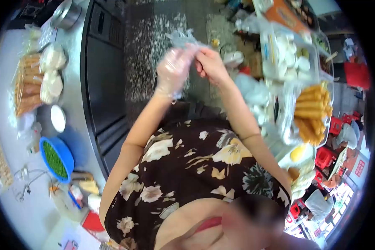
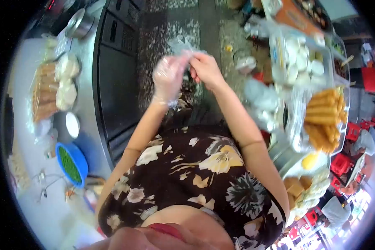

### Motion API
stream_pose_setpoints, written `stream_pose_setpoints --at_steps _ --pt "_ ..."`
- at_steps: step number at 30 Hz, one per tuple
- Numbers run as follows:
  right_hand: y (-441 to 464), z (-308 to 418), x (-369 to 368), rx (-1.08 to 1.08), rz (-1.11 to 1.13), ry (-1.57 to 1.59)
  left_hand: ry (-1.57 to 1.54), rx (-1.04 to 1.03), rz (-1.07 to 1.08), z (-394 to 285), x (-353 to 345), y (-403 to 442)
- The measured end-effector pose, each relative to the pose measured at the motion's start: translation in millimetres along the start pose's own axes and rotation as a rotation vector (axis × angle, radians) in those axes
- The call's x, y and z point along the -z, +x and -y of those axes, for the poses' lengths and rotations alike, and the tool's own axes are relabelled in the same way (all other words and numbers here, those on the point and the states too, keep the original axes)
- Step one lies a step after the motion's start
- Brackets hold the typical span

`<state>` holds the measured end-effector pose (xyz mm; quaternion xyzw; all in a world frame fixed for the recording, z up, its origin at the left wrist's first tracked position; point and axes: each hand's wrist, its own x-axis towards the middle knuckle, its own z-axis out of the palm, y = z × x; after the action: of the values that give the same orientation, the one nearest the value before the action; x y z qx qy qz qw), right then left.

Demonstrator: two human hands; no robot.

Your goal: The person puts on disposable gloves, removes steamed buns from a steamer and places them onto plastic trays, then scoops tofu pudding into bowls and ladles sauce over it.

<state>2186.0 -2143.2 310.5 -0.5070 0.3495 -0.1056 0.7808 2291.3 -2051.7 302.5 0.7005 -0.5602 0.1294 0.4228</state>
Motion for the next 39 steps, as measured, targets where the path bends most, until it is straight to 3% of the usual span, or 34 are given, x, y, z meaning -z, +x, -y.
stream_pose_setpoints --at_steps 1,2,3,5,6,8,13,15,16,18,19,20,21,22,23,24,25,27,29,30,31,33,35,37,39 --pt "41.7 7.5 0.3 -0.095 0.016 0.333 -0.033 -0.099 -0.020 21.9 -12.7 18.9" --pt "77.5 14.1 2.7 -0.112 0.033 0.474 -0.125 -0.101 -0.025 42.2 -26.1 37.7" --pt "64.5 30.0 -9.5 -0.107 -0.024 0.679 -0.226 -0.094 0.014 33.5 -7.1 58.1" --pt "136.2 21.4 14.5 -0.046 0.117 0.932 -0.358 0.039 0.073 71.7 -36.7 98.7" --pt "164.5 40.3 15.5 -0.047 0.106 0.922 -0.370 0.044 0.067 92.2 -53.5 120.2" --pt "219.1 75.4 17.0 0.051 -0.279 0.789 -0.395 -0.006 0.096 131.5 -88.9 162.9" --pt "323.6 148.2 60.0 0.259 -0.276 1.024 -0.615 -0.083 0.243 188.9 -160.9 282.4" --pt "374.9 180.7 75.8 0.337 -0.208 0.951 -0.651 -0.034 0.210 220.2 -202.5 332.1" --pt "402.2 199.3 81.1 0.391 -0.314 0.825 -0.605 0.026 0.266 229.8 -214.8 358.7" --pt "435.7 232.5 120.2 0.468 -0.463 -0.284 -0.823 0.306 0.451 239.9 -257.5 419.4" --pt "468.8 244.2 137.0 0.444 -0.588 -0.553 -0.911 0.449 0.490 247.5 -280.9 450.2" --pt "505.8 261.8 148.4 0.491 -0.573 -0.047 -1.075 0.478 0.477 260.5 -308.5 481.3" --pt "544.7 275.9 173.7 0.899 -0.544 -0.590 -1.084 0.436 0.457 287.5 -343.6 506.6" --pt "569.3 309.1 182.9 0.877 -0.457 -0.493 -0.909 0.378 0.499 312.7 -359.5 542.4" --pt "612.9 324.5 199.9 0.845 -0.561 -0.911 -0.853 0.361 0.546 333.0 -375.4 581.3" --pt "591.9 356.0 191.5 0.631 -0.491 -0.708 -0.847 0.297 0.527 327.3 -367.3 596.3" --pt "620.1 375.5 200.5 0.579 -0.502 -0.820 -0.841 0.259 0.521 337.2 -372.0 622.7" --pt "647.6 427.8 215.7 0.622 -0.545 -0.805 -0.796 0.227 0.524 354.7 -391.0 673.2" --pt "704.8 459.3 248.1 0.720 -0.516 -1.125 -0.805 0.206 0.514 384.6 -431.2 718.8" --pt "740.1 465.9 265.0 0.977 -0.575 -1.101 -0.741 0.118 0.496 392.1 -445.4 744.1" --pt "762.9 482.0 277.0 0.841 -0.514 -1.016 -0.677 0.030 0.471 398.0 -460.9 770.0" --pt "828.2 498.9 304.0 1.055 -0.769 -1.077 -0.719 0.029 0.522 423.7 -506.9 815.1" --pt "882.4 526.7 334.7 1.083 -0.714 -1.407 -0.673 -0.048 0.576 458.9 -544.3 859.4" --pt "930.5 561.5 344.8 1.026 -0.765 -1.388 -0.607 -0.145 0.586 488.3 -573.8 915.3" --pt "976.1 601.4 362.1 0.825 -0.676 -1.263 -0.536 -0.275 0.520 502.9 -591.9 975.6"
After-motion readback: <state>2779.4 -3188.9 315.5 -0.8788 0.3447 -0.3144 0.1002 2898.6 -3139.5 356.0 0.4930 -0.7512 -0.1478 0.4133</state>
